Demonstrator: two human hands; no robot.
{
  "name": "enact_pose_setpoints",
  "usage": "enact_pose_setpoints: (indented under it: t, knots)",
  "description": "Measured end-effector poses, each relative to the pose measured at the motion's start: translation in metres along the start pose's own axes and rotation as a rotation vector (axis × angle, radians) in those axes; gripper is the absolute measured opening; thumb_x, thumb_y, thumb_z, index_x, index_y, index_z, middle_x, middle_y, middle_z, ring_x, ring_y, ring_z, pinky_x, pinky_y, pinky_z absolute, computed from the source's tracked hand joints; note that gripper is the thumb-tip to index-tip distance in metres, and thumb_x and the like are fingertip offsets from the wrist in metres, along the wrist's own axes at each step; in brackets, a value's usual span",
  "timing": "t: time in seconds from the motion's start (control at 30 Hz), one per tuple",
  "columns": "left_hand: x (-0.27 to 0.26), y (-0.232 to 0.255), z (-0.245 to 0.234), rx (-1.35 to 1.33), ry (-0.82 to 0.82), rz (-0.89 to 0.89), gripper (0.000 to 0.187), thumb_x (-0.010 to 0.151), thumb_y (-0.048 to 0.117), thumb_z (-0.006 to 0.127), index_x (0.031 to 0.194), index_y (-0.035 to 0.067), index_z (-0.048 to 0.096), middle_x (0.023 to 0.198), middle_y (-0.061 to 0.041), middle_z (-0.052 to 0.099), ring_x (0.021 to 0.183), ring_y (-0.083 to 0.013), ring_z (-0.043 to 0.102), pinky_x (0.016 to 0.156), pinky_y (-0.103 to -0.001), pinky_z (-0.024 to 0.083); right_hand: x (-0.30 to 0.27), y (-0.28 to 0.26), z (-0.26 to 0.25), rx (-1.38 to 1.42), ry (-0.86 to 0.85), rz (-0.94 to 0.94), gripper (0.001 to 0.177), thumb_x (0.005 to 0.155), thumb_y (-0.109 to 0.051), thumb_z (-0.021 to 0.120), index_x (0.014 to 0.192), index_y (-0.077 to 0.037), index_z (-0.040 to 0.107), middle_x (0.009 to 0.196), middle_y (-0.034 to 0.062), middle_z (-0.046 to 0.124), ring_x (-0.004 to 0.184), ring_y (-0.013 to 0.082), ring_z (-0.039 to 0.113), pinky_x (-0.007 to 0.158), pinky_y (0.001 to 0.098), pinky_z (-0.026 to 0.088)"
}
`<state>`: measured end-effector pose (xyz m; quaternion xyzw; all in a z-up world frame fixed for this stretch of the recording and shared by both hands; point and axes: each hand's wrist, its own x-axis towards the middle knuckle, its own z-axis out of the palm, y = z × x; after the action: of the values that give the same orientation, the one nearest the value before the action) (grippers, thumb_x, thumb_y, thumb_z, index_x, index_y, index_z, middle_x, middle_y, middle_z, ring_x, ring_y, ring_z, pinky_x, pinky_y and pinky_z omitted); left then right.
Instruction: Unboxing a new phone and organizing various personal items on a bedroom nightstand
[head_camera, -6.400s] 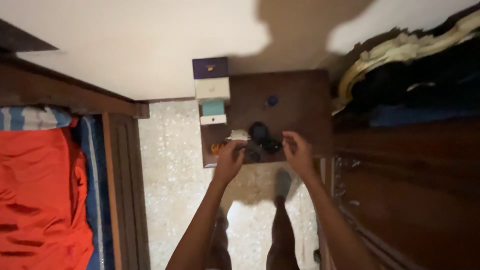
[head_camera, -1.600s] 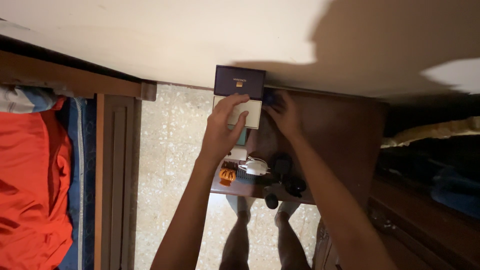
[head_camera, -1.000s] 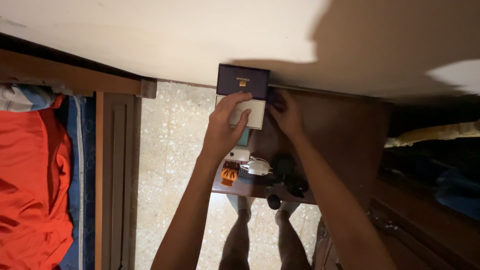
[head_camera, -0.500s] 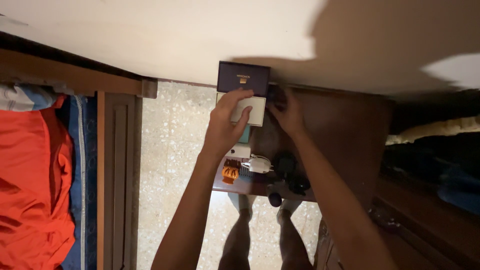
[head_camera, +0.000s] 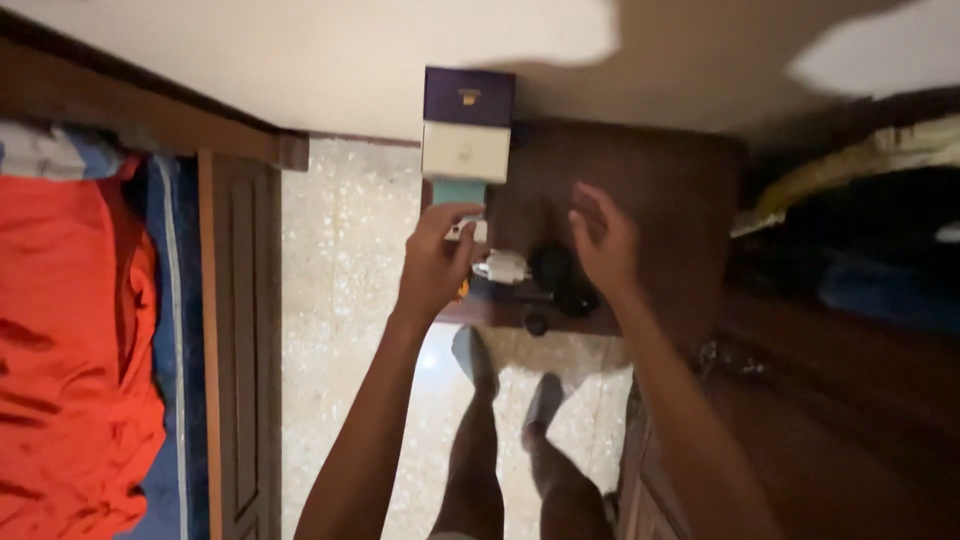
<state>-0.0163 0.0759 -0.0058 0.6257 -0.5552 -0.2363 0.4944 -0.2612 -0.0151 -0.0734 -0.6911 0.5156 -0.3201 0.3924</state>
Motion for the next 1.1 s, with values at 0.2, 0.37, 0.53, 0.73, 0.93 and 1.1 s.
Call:
enact_pose_setpoints:
  t: [0.2,0.37,0.53,0.73,0.93,1.1]
  knots:
    - [-0.082,0.020,0.014,-0.058,-0.032,-0.038,0.028,0.090,-0.004,0.068,0.113,0.011,0.072,0.103,-0.005,0.072,0.100,-0.0261,0.069,0.096,-0.038,0.054,-0.083,-0.026,-0.024,0.069,-0.080,0.028,0.034,0.096,0.006,0.064,0.130,0.001,0.065,0.125,0.0189,0.070,0.116,0.0346,0.067,0.092,0.0434,0.060]
    - [-0.146,0.028,0.029,-0.068,-0.080,-0.052,0.025,0.093,0.000,0.068,0.117,0.007,0.071,0.103,-0.012,0.072,0.102,-0.0325,0.069,0.095,-0.042,0.054,-0.144,-0.011,-0.033,0.080,-0.106,-0.002,0.033,0.096,0.007,0.064,0.128,0.001,0.065,0.123,0.0197,0.069,0.115,0.0346,0.067,0.090,0.0439,0.060]
    - [-0.200,0.020,0.053,-0.101,-0.106,-0.134,0.028,0.092,-0.001,0.069,0.120,0.006,0.070,0.103,-0.013,0.072,0.101,-0.0349,0.070,0.093,-0.046,0.055,-0.200,0.020,-0.035,0.044,-0.145,-0.026,0.031,0.097,0.005,0.066,0.127,0.001,0.065,0.122,0.0195,0.070,0.114,0.0355,0.067,0.090,0.0474,0.060]
    - [-0.239,-0.012,0.076,-0.143,-0.146,-0.278,0.034,0.094,-0.002,0.067,0.127,0.002,0.065,0.117,-0.020,0.068,0.113,-0.0397,0.066,0.095,-0.043,0.059,-0.235,0.040,-0.015,-0.017,-0.165,0.021,0.035,0.091,0.003,0.071,0.125,-0.003,0.068,0.114,0.0183,0.074,0.106,0.0349,0.071,0.088,0.0414,0.061]
    - [-0.236,-0.024,0.095,-0.150,-0.123,-0.287,0.040,0.095,-0.001,0.069,0.133,-0.003,0.058,0.121,-0.027,0.063,0.118,-0.0463,0.062,0.098,-0.047,0.059,-0.237,0.087,0.027,0.159,-0.130,0.052,0.042,0.095,0.000,0.069,0.135,0.000,0.059,0.125,0.0226,0.066,0.116,0.0371,0.065,0.097,0.0467,0.057]
    - [-0.236,-0.061,0.129,-0.059,-0.067,-0.113,0.045,0.095,0.008,0.074,0.138,0.005,0.058,0.121,-0.018,0.066,0.120,-0.0392,0.063,0.105,-0.048,0.053,-0.218,0.103,0.048,0.222,-0.120,-0.051,0.057,0.092,0.004,0.076,0.143,-0.001,0.051,0.132,0.0227,0.062,0.124,0.0388,0.061,0.098,0.0468,0.058]
